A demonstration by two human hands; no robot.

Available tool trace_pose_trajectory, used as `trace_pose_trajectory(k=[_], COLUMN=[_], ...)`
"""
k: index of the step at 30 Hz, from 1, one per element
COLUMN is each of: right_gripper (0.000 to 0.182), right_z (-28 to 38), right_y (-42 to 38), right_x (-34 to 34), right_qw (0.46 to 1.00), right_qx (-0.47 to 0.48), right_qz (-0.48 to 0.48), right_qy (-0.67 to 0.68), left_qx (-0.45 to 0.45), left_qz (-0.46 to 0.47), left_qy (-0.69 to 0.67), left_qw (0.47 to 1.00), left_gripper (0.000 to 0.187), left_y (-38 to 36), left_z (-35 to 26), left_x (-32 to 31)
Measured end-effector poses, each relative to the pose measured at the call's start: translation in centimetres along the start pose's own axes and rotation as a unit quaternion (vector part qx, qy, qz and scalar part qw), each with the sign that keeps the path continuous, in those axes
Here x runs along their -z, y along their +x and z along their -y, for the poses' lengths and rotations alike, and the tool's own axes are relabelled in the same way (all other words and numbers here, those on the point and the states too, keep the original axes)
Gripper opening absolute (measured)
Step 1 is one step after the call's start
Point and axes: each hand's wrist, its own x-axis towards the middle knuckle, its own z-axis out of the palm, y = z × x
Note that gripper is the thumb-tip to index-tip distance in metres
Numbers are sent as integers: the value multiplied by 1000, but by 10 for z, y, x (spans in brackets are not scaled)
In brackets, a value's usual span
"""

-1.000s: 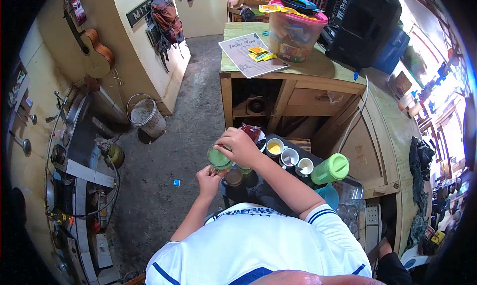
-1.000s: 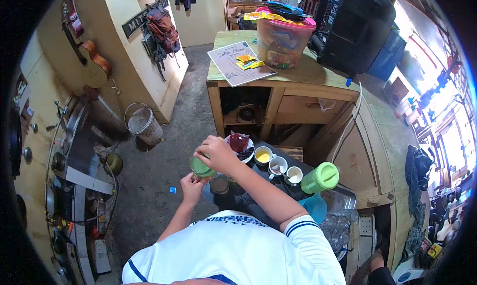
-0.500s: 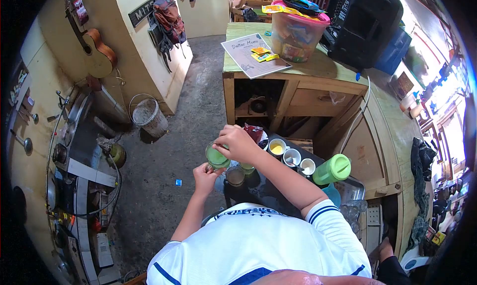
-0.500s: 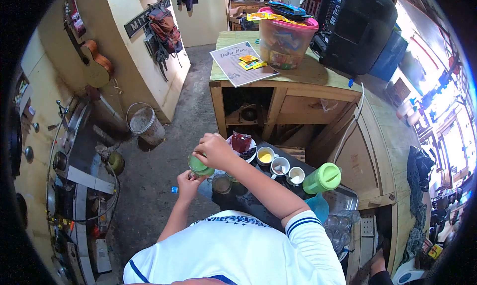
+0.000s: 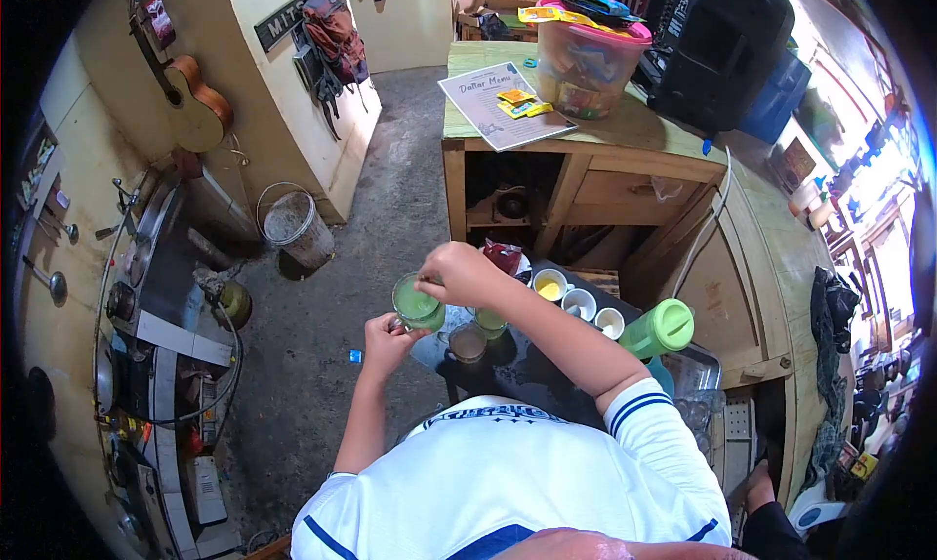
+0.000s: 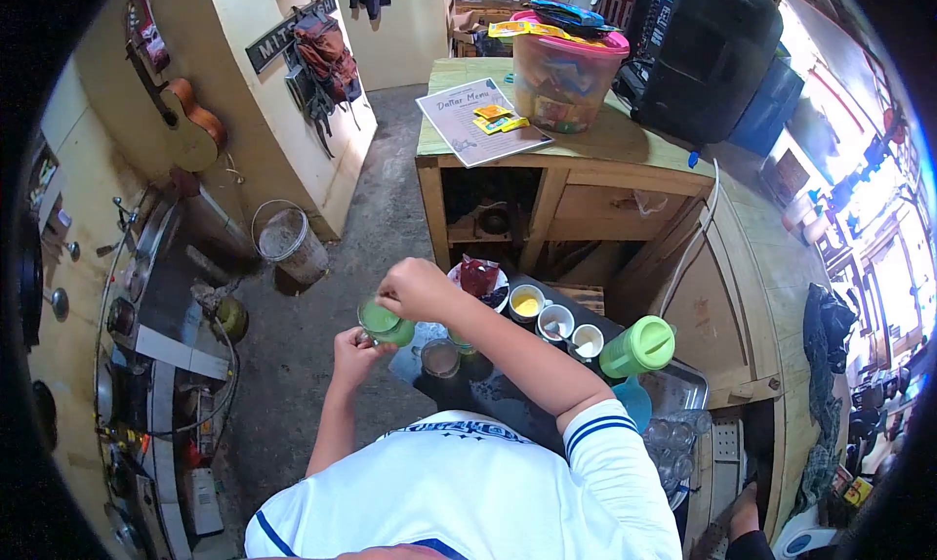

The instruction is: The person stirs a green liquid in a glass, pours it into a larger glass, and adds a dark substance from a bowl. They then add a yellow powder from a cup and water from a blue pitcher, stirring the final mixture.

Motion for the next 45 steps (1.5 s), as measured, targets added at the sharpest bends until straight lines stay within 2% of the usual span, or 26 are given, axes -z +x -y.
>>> trace_pose_trajectory(k=[1, 2, 4, 5, 7, 8, 10, 11, 13, 17, 20, 22, 23, 25, 26, 28, 29, 31, 32, 34, 35, 37, 38, 40, 43, 45], right_gripper=[21, 21, 21, 21, 21, 21, 21, 21, 20, 19, 19, 18, 18, 17, 17, 17, 17, 17, 17, 17, 17, 17, 17, 18, 19, 20], right_z=[1, 0, -1, -4, -1, 1, 4, 5, 4, -2, -2, -3, -1, 7, 4, 0, -1, 4, 3, 2, 3, 4, 4, 7, 2, 0], right_y=[1, 1, 3, 3, 3, 4, 6, 6, 5, 6, 7, 7, 7, 7, 6, 6, 5, 6, 5, 4, 4, 4, 3, 1, 2, 1], right_x=[1, -2, -8, -7, -2, -3, -6, -4, 1, -6, -1, 3, 4, 9, 8, 6, 4, 5, 7, 10, 9, 7, 9, 15, 6, 8], right_qw=[995, 995, 996, 996, 995, 995, 998, 998, 995, 999, 995, 995, 995, 997, 997, 993, 993, 997, 997, 992, 992, 997, 997, 994, 999, 998], right_qx=[-50, -50, 58, 58, 23, 22, 40, 40, 50, 37, 75, 14, 15, 63, 64, -19, -18, 66, 66, -19, -19, 60, 60, -25, 25, 27], right_qz=[83, 83, -59, -59, 18, 19, -33, -33, -22, 14, -41, 85, 84, -25, -24, 108, 108, -45, -45, 89, 88, -37, -38, 64, 20, 21], right_qy=[-6, -6, 25, 25, -93, -92, 21, 21, -86, -16, -56, -59, -59, -22, -23, -41, -41, -11, -11, -86, -86, -3, -4, -79, 21, -47], left_qx=[4, 4, 4, 4, 7, 8, 3, 2, -3, -12, -9, 2, 1, 2, 2, 2, 2, -15, -14, -12, -12, -6, -7, -16, -41, -31], left_qz=[0, 0, 0, 0, 12, 12, 17, 17, 10, 15, 10, 22, 21, 17, 16, 12, 12, 14, 14, 8, 9, 13, 13, 14, 13, 14], left_qy=[-12, -12, 11, 10, 5, 5, 21, 22, 15, 35, 33, 9, 9, 10, 10, 1, 1, 31, 30, 11, 12, 25, 24, -17, 36, -2], left_qw=[1000, 1000, 1000, 1000, 1000, 1000, 1000, 1000, 1000, 999, 999, 1000, 1000, 1000, 1000, 1000, 1000, 999, 999, 1000, 1000, 1000, 1000, 1000, 998, 999], left_gripper=[27, 27, 26, 26, 24, 24, 23, 23, 24, 22, 21, 20, 20, 19, 19, 19, 19, 19, 19, 20, 20, 20, 20, 21, 23, 25], left_y=[0, 0, 2, 3, 3, 3, 3, 3, 4, 4, 2, 1, 1, -1, 0, 0, 0, 1, 1, 2, 3, 3, 4, 2, 9, 10], left_z=[0, 2, 6, 7, 5, 5, 5, 6, 7, 12, 2, 1, 0, -1, -2, -3, -2, 3, 4, 5, 7, 8, 8, -1, 18, 20], left_x=[1, 2, 2, 3, 5, 5, 6, 6, 6, 6, 5, 6, 6, 5, 4, 4, 5, 5, 4, 3, 3, 4, 3, 2, 3, -1])
